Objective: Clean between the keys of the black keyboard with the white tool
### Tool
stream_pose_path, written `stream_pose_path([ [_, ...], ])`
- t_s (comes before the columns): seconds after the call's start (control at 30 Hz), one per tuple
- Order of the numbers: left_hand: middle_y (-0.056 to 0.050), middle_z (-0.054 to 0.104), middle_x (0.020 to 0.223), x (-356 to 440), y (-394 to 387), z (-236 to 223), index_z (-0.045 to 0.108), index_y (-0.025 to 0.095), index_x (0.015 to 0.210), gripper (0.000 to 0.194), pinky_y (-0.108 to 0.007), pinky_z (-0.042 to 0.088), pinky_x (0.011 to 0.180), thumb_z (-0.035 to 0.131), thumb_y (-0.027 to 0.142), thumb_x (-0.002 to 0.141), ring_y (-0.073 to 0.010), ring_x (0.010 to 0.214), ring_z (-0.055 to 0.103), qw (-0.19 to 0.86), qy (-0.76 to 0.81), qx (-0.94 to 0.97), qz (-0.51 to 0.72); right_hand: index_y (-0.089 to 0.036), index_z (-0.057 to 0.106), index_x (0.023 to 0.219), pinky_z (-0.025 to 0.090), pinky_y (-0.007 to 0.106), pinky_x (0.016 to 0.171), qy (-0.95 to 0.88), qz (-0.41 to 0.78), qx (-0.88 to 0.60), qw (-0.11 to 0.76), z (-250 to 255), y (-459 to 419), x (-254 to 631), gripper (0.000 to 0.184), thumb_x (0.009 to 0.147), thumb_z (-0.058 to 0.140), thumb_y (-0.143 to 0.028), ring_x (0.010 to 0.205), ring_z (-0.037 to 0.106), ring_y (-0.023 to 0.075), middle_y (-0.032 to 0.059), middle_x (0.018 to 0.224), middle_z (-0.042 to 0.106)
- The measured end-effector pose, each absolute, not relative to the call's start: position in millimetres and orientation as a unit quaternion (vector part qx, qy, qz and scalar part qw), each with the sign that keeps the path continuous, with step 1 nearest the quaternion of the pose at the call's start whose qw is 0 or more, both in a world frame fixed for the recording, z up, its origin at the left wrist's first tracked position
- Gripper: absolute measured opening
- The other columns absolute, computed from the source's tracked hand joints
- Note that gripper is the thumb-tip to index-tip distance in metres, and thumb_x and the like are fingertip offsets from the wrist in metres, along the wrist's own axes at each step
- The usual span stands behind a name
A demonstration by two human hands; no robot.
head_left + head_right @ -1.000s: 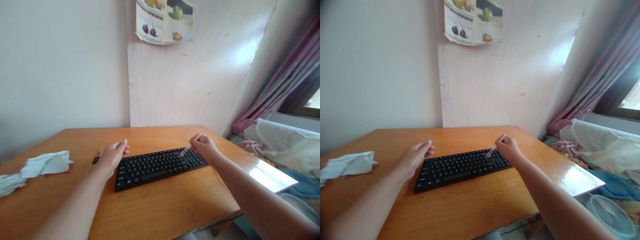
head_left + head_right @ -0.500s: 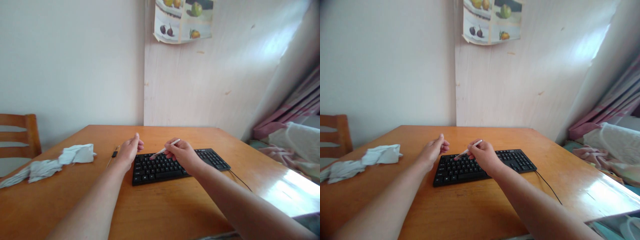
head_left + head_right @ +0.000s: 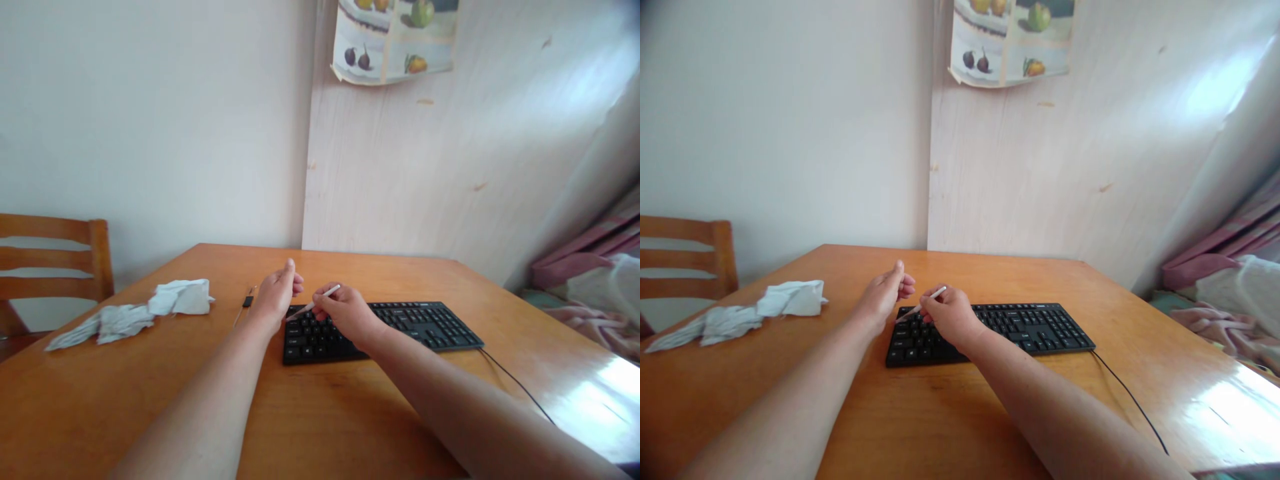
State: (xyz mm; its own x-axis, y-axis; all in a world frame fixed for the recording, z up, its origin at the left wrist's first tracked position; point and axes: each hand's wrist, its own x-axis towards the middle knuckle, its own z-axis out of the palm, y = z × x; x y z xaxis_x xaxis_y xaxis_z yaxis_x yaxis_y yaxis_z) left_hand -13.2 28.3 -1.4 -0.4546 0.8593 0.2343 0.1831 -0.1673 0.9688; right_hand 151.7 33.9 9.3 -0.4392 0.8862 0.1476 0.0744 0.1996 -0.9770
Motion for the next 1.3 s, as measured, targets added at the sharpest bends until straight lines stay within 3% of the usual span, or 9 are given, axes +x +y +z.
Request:
stream_pose_path([
  [0.53, -0.008, 0.069, 0.07, -10.7, 25.5, -3.0, 0.066, 0.018, 0.072, 0.063, -0.033, 0.049, 0.066, 0.052, 0.08, 0.078, -0.0204, 0.068, 0.063, 0.301, 0.592, 0.462, 0.588, -0.018, 0.06, 0.073, 0.045, 0.023, 0.053, -0.664, 0.438, -0.438, 0.418, 7.8, 59.0, 226.8, 0.012, 0.079, 0.063, -0.029, 0.052, 0.057, 0.0115, -0.0005, 0.061, 0.064],
  [1.3, -0.008, 0.069, 0.07, -13.0, 25.5, -2.6, 0.067, 0.018, 0.072, 0.074, -0.035, 0.05, 0.067, 0.054, 0.091, 0.064, -0.0218, 0.069, 0.063, 0.298, 0.615, 0.465, 0.563, -0.018, 0.059, 0.058, 0.037, 0.024, 0.05, -0.643, 0.325, -0.53, 0.448, 6.2, 90.3, 333.4, 0.022, 0.076, 0.061, -0.031, 0.049, 0.05, 0.0114, -0.0002, 0.055, 0.059],
])
